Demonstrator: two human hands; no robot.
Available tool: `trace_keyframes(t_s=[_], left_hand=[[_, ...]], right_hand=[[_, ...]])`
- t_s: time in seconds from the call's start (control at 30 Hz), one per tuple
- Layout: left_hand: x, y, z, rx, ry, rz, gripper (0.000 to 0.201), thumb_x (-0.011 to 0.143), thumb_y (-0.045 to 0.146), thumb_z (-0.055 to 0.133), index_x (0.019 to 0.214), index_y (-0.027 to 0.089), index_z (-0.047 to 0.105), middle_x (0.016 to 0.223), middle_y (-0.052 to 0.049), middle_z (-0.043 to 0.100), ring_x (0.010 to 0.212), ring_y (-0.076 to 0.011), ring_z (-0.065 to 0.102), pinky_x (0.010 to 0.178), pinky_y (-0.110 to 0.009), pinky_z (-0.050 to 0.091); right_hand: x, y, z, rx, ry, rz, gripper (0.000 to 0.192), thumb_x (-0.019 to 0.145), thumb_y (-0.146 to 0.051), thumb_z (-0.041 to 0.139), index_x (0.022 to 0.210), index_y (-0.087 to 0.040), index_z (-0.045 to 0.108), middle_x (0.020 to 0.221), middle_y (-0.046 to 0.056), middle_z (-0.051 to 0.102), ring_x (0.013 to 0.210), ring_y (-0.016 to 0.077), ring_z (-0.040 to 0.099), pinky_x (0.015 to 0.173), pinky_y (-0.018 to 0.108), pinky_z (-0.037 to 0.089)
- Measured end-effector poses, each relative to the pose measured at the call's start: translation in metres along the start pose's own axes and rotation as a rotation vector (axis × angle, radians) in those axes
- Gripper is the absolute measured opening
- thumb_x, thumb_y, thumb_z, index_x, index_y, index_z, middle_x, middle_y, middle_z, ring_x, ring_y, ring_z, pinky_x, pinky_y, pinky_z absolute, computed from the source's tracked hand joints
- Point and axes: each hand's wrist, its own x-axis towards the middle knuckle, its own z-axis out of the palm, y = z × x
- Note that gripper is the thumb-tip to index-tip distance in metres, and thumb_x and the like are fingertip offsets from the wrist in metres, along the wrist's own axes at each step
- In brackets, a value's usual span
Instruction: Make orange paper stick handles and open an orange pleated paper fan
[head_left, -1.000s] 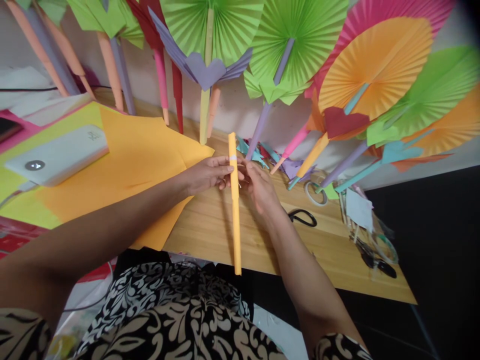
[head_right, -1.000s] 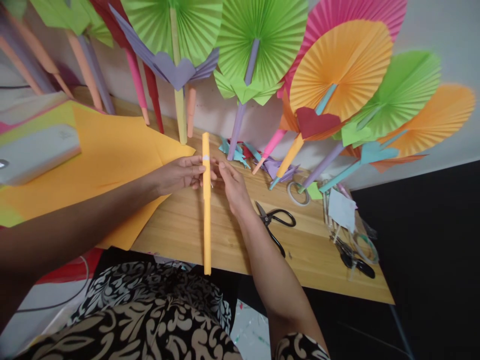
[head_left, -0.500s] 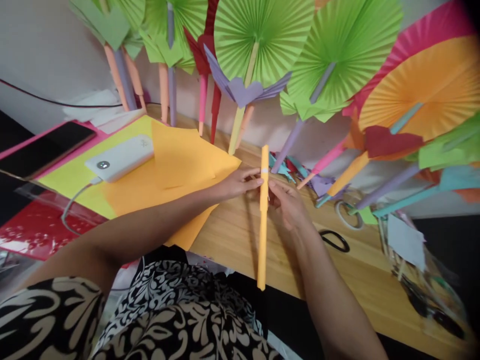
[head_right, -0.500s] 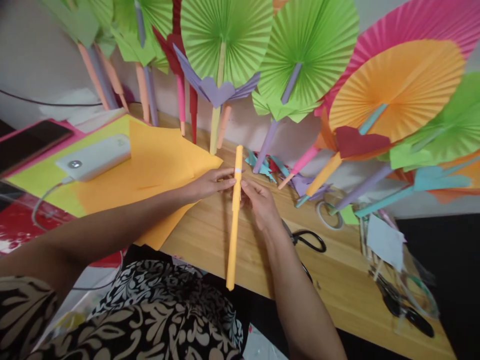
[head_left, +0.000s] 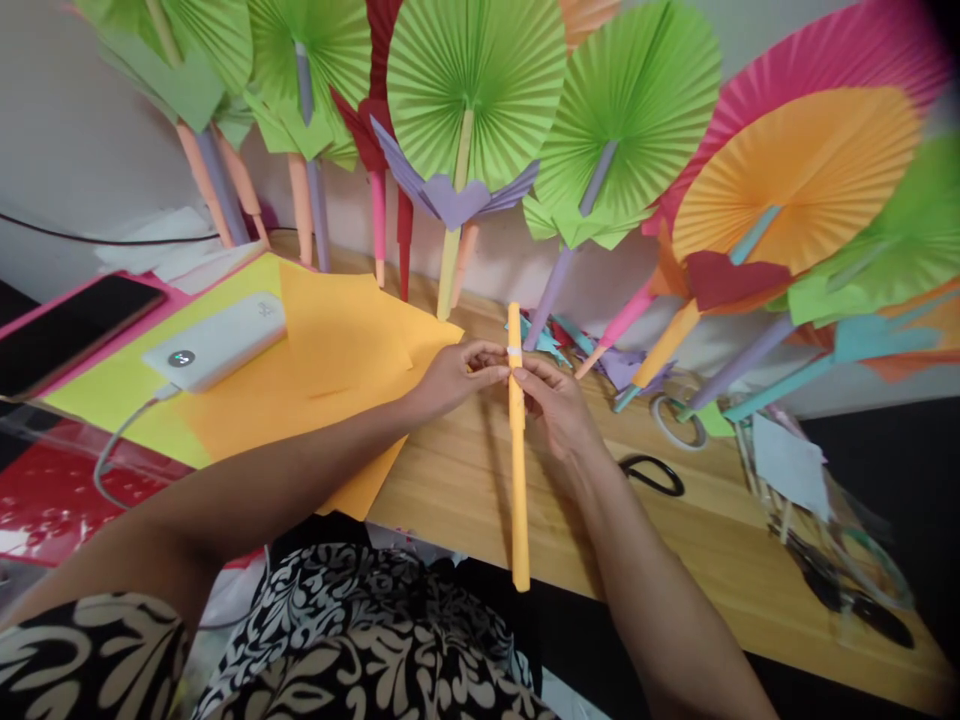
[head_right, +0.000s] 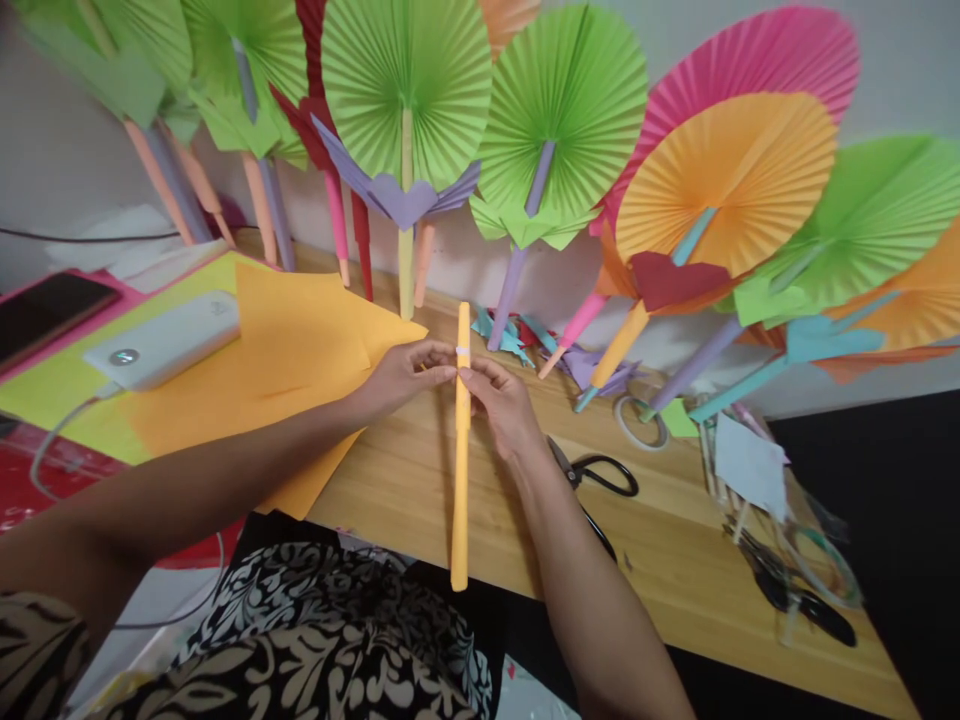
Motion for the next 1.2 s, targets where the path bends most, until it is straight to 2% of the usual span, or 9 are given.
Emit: trace_keyframes(t_s=[0.1,0.23,0.43,0.6,0.7,0.93,1.2], left_hand=[[0.0,0.003,-0.003,-0.072,0.051,0.001,0.016,0.084,0.031,0.069,0.087,0.016,0.065,0.08,0.0,0.064,0.071,-0.0101,0.054,0.07,-0.025,0.042],[-0.001,0.004,-0.005,-0.076,0.077,0.018,0.022,0.085,0.034,0.066,0.073,0.017,0.057,0.066,0.004,0.051,0.06,-0.0086,0.043,0.059,-0.024,0.036],[-0.001,0.004,-0.006,0.041,0.073,0.056,0.032,0.09,0.041,0.058,0.069,0.018,0.059,0.066,0.001,0.055,0.061,-0.0109,0.048,0.058,-0.025,0.038],[-0.001,0.005,-0.006,0.025,0.083,0.065,0.035,0.094,0.042,0.053,0.073,0.017,0.065,0.066,-0.001,0.057,0.059,-0.0108,0.049,0.057,-0.025,0.038],[0.001,0.004,-0.007,0.008,0.11,0.035,0.032,0.092,0.038,0.056,0.07,0.016,0.064,0.065,0.0,0.056,0.057,-0.0099,0.048,0.055,-0.024,0.037],[0.007,0.006,-0.012,-0.152,0.215,-0.035,0.013,0.085,0.023,0.066,0.075,0.017,0.062,0.064,0.003,0.055,0.054,-0.0073,0.045,0.053,-0.021,0.036],[0.009,0.007,-0.015,-0.262,0.241,0.008,0.013,0.085,0.024,0.071,0.077,0.016,0.063,0.066,0.003,0.054,0.053,-0.0061,0.044,0.05,-0.021,0.034]], right_hand=[[0.001,-0.003,0.0,0.042,0.027,0.009,0.03,0.064,-0.045,0.084,0.08,-0.022,0.073,0.069,-0.003,0.066,0.054,0.0106,0.048,0.048,0.024,0.035],[0.001,-0.004,-0.001,0.079,0.044,0.027,0.032,0.062,-0.044,0.086,0.083,-0.022,0.076,0.071,-0.002,0.069,0.055,0.01,0.049,0.048,0.022,0.034],[0.0,0.0,-0.001,0.047,0.038,0.029,0.037,0.063,-0.042,0.087,0.093,-0.023,0.081,0.072,-0.001,0.071,0.063,0.0124,0.058,0.055,0.024,0.041],[0.001,0.001,-0.001,0.019,0.037,-0.001,0.045,0.062,-0.042,0.088,0.104,-0.025,0.08,0.08,-0.001,0.072,0.075,0.0162,0.065,0.065,0.027,0.046],[0.001,0.001,-0.002,-0.035,0.027,-0.028,0.05,0.065,-0.043,0.086,0.111,-0.026,0.078,0.075,-0.002,0.066,0.074,0.0162,0.063,0.063,0.027,0.043],[0.0,0.002,0.0,-0.094,-0.014,-0.103,0.059,0.07,-0.042,0.083,0.125,-0.026,0.07,0.064,-0.007,0.052,0.057,0.0114,0.044,0.055,0.028,0.033],[-0.001,0.003,0.003,-0.09,-0.091,-0.074,0.067,0.07,-0.042,0.083,0.132,-0.024,0.064,0.063,-0.008,0.051,0.057,0.0126,0.045,0.055,0.029,0.033]])
